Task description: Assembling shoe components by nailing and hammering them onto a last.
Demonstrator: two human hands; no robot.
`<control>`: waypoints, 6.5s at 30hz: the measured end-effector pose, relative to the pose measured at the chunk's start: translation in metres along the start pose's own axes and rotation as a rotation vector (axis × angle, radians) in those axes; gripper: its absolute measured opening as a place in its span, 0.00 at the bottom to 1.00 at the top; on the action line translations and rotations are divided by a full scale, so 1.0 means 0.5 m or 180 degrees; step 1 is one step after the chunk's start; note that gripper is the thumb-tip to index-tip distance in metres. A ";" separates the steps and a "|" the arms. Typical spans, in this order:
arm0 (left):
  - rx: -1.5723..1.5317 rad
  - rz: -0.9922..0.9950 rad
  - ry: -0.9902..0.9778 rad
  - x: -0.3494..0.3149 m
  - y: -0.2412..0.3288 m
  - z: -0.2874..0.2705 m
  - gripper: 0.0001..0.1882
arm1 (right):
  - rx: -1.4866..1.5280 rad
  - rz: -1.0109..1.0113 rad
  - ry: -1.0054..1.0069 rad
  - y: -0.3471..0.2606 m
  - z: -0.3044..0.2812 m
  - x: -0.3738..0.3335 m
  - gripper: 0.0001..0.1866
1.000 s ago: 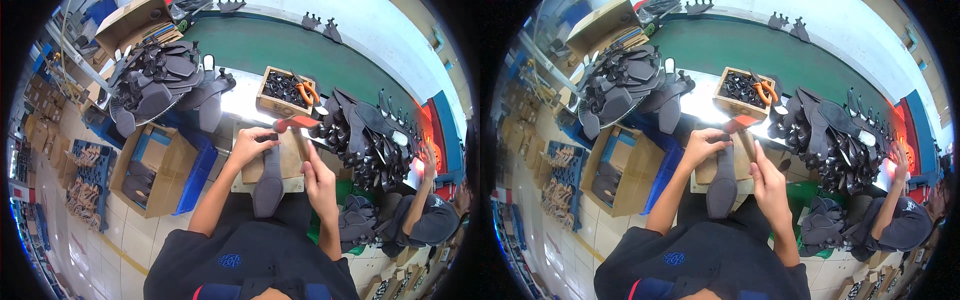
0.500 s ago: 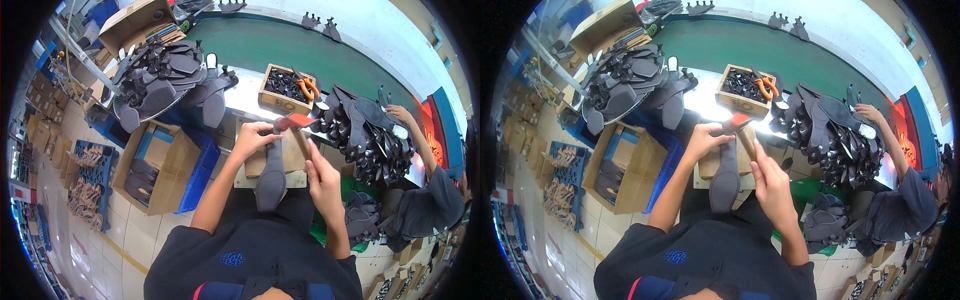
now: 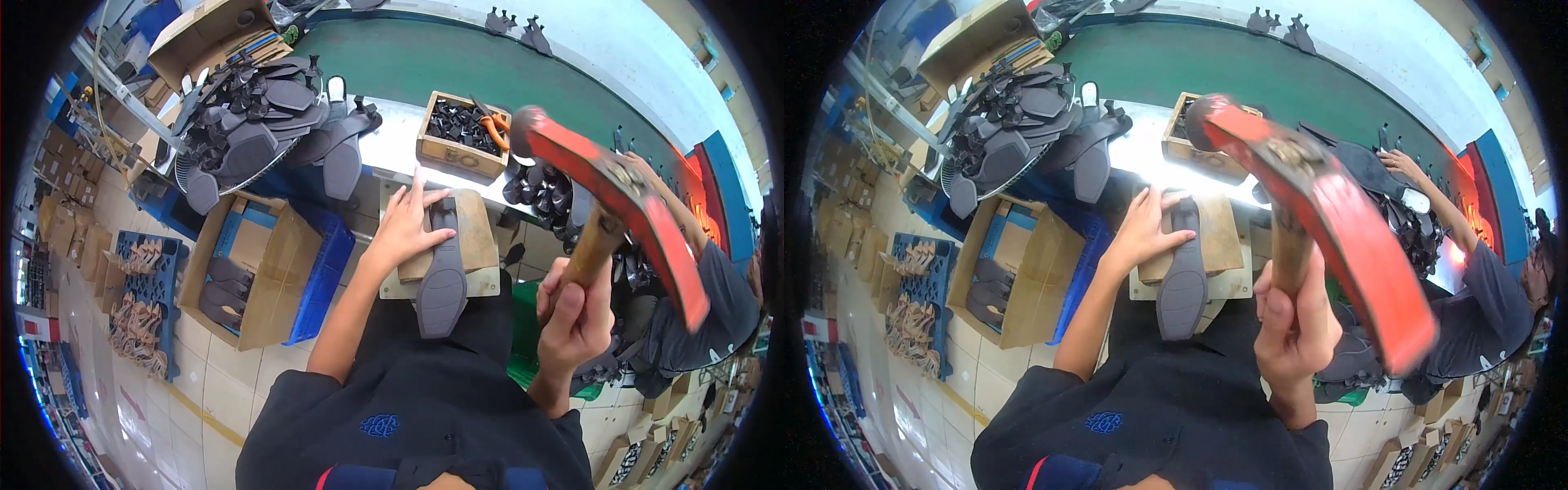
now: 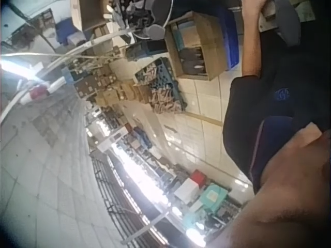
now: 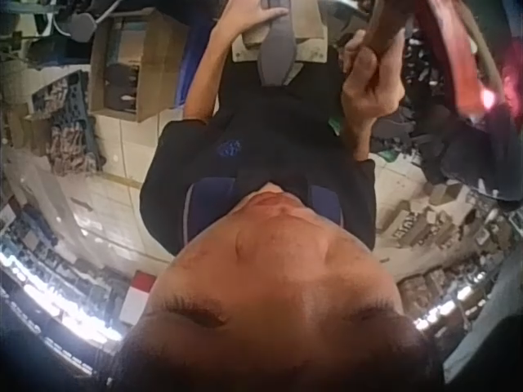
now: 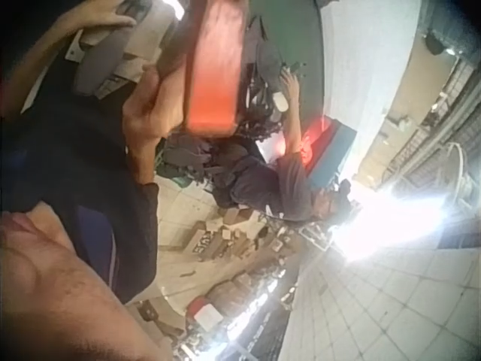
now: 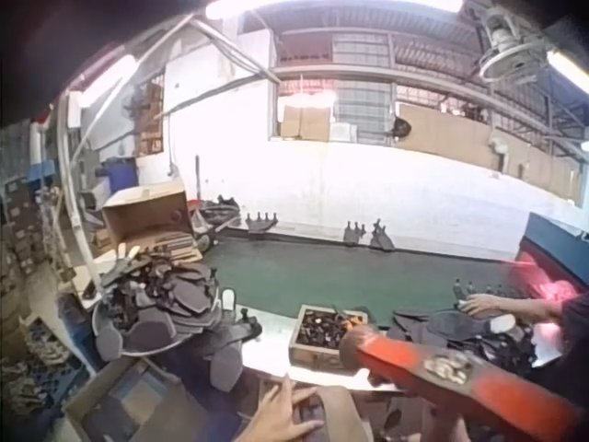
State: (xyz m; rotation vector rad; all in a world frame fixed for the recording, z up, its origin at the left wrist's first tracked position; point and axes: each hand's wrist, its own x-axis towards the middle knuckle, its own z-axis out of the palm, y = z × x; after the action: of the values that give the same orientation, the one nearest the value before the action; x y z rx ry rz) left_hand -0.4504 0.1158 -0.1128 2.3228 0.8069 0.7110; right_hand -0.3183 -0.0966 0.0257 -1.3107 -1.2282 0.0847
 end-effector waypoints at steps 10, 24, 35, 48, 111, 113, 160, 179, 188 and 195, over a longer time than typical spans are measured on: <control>0.0100 -0.0223 -0.0327 0.002 -0.019 -0.005 0.65 | -0.0467 -0.0068 -0.0118 0.017 -0.006 0.012 0.23; -0.1194 0.0605 -0.0021 -0.066 0.078 -0.005 0.09 | 0.0207 0.1531 -0.0501 0.097 0.002 -0.004 0.12; -0.3426 -0.0970 -0.1755 -0.171 0.245 -0.089 0.17 | 0.2422 0.2345 -0.1952 0.137 0.033 -0.037 0.30; -0.3511 -0.0441 -0.1558 -0.191 0.263 -0.095 0.14 | 0.3018 0.2159 -0.2227 0.128 0.020 -0.046 0.22; -0.3741 0.1310 0.0188 0.348 0.460 0.087 0.32 | 0.0943 0.1326 0.2121 0.146 -0.396 -0.360 0.09; -0.3469 0.0671 0.0133 0.255 0.376 0.043 0.35 | 0.1492 0.1347 0.2010 0.167 -0.363 -0.344 0.09; -0.3290 -0.0176 0.0293 0.040 0.250 -0.062 0.17 | 0.1671 0.1081 -0.0387 0.150 -0.005 0.077 0.16; -0.0141 0.0255 0.0390 0.050 -0.006 0.039 0.13 | 0.1036 0.1547 -0.1247 0.305 0.123 0.122 0.12; -0.0328 0.0314 0.0314 0.041 -0.032 0.047 0.15 | 0.0258 0.0531 -0.1824 0.344 0.150 0.126 0.11; -0.0434 0.0248 0.0405 0.034 -0.034 0.047 0.15 | -0.0048 0.0179 -0.1913 0.334 0.149 0.136 0.10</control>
State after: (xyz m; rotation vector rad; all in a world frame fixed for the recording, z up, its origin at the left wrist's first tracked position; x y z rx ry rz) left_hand -0.4302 0.1305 -0.1352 2.2137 0.7030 0.9266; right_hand -0.2480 0.0559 -0.0736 -1.3801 -1.6939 0.5419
